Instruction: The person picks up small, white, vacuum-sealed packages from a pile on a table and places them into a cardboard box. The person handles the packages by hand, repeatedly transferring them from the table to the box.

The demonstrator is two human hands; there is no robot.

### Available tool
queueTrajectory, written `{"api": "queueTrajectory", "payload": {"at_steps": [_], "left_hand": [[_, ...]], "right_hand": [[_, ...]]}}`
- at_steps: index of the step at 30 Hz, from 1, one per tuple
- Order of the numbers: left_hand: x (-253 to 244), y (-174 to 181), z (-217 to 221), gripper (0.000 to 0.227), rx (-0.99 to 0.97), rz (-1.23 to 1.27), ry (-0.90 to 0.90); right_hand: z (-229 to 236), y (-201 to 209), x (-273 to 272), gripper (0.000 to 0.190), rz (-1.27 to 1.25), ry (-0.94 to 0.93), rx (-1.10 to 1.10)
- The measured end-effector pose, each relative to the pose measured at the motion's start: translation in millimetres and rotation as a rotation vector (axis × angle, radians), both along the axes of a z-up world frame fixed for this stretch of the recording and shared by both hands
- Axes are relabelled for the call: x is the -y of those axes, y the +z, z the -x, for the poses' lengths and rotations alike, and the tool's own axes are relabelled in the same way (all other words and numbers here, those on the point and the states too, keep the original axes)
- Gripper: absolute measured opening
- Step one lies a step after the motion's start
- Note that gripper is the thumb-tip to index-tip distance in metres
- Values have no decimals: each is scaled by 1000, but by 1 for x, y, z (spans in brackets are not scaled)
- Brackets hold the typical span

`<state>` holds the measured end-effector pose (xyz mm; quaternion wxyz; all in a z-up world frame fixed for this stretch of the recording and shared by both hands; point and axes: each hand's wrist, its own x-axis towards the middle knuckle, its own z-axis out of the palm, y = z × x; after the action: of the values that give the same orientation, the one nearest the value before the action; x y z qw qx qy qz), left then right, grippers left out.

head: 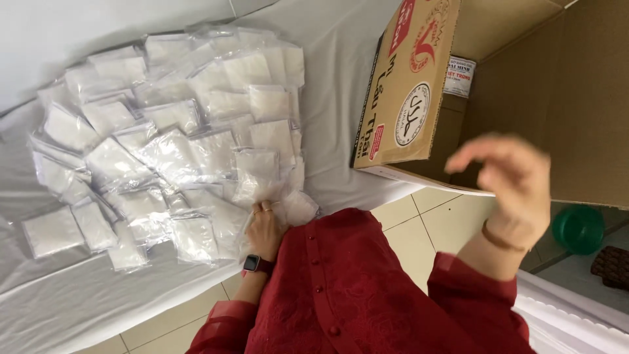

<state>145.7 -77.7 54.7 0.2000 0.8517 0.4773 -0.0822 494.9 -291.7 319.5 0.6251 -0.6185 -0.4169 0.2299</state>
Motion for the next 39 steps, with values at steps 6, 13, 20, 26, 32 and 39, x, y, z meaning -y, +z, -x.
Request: {"api": "queueTrajectory", "payload": {"at_steps": [6, 13, 20, 26, 32, 39], "left_hand": [[0, -82, 38, 40, 74, -60, -107], [-40, 46, 44, 25, 532, 298, 83], [-52, 59, 69, 26, 1137, 862, 316], [-56, 109, 51, 66, 1370, 946, 695], [-15, 146, 6, 58, 1464, 905, 646], [-22, 128, -63, 65, 1035, -30, 30]], "right_hand": [[63, -34, -39, 39, 162, 775, -2], [144, -215, -105, 41, 737, 527, -196], [166, -288, -129, 56, 169, 588, -1229], [159, -230, -153, 40, -14, 243, -1212], [177, -246, -159, 42, -105, 63, -1082], [224, -181, -154, 58, -90, 167, -930]]}}
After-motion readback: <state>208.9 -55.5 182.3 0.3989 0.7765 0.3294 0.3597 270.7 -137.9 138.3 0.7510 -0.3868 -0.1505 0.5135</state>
